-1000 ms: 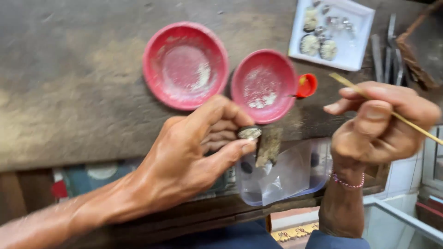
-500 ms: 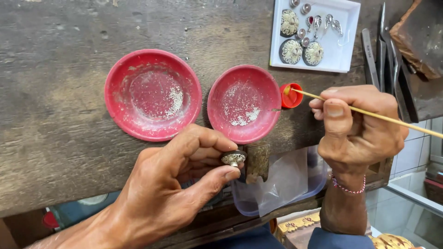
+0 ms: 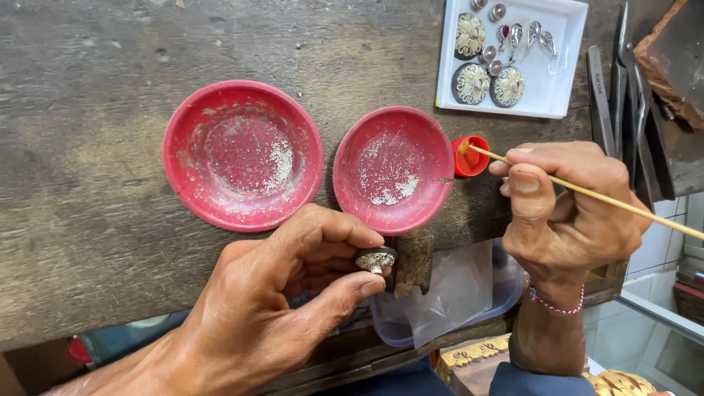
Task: Applying tiny silver granules to a jewelry piece using a thin wooden tool to create a decorative pattern.
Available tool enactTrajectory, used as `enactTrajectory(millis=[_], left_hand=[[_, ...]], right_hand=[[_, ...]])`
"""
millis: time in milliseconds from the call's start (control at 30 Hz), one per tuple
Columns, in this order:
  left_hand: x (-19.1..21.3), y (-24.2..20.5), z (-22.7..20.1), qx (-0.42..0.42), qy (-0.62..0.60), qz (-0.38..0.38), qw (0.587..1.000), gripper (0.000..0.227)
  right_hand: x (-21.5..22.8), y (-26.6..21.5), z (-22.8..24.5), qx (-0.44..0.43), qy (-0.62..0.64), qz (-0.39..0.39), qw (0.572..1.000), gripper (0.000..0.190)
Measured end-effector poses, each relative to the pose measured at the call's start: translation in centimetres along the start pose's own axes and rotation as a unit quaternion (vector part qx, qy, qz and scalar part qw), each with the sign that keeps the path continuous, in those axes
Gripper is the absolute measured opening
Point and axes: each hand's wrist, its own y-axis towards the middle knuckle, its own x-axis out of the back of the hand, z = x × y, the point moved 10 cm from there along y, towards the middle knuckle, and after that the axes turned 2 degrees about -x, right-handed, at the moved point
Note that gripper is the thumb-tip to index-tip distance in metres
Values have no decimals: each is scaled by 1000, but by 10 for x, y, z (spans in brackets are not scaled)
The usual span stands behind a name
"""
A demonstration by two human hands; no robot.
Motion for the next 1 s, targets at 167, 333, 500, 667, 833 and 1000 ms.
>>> enactTrajectory(millis=[167,333,500,667,833,1000], left_hand=[[-1,0,0,4,0,1,1000,27],[-2,-1,0,14,-15,-1,1000,28],[-1,-1,-4,-3,31,-3,1000,28],[-2,-2,-5,-3,18,-6,1000,29],[0,-3,-6,-8,5,-13,1000,29],[2,-8,-19,-81,54,-8,995,27]], right_hand=[[0,0,0,-3,-4,5,1000,19],[2,-1,1,3,1,0,1000,19],[7,-4,-6,-25,50,-28,998,24],[12,-5,-8,-65,81,-44,994,31],[9,-7,-7,-72,92,-36,993,40],[6,-31,-21,-81,286,-56,953,42]])
